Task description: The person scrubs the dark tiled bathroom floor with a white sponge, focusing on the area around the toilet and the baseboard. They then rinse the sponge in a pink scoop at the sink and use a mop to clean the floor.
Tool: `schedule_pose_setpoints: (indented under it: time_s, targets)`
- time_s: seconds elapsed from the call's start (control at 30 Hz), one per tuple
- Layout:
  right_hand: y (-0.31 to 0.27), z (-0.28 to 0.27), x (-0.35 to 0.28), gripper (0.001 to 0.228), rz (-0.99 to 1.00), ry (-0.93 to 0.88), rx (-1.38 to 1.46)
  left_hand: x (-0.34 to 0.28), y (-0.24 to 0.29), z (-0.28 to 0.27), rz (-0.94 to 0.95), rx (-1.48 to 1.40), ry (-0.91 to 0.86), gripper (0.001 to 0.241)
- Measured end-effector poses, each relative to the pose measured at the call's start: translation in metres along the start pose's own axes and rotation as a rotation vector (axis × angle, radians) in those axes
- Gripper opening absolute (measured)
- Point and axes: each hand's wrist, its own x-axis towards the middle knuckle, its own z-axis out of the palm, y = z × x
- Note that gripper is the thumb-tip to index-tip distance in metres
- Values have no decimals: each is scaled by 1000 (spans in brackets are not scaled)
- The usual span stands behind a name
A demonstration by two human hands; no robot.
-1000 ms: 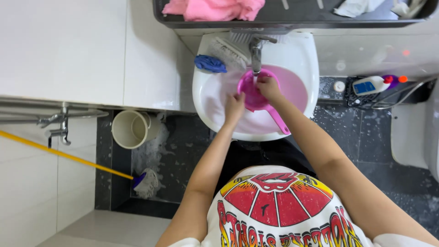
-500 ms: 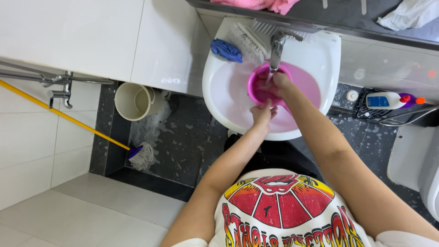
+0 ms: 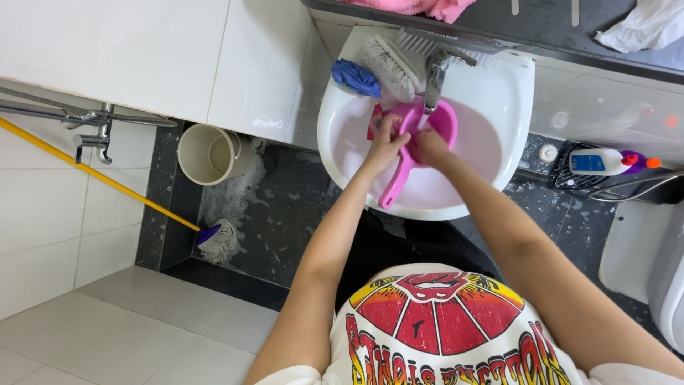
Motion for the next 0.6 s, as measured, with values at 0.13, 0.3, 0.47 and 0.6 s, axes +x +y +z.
schedule_pose_setpoints:
  time_s: [0.13, 0.3, 0.47, 0.6]
  targets:
    - [2, 41, 10, 29, 222, -25, 562, -1, 7, -1, 18, 14, -86, 37]
    - [-28, 37, 25, 32, 339, 118, 1174, 3, -4, -7, -31, 29, -25, 34]
    - [-16, 47, 21, 35, 165, 115, 1026, 2, 17, -13, 248, 6, 13, 29]
    - [12, 24, -5, 33, 40, -98, 34, 9, 22, -12, 152, 67, -13, 26]
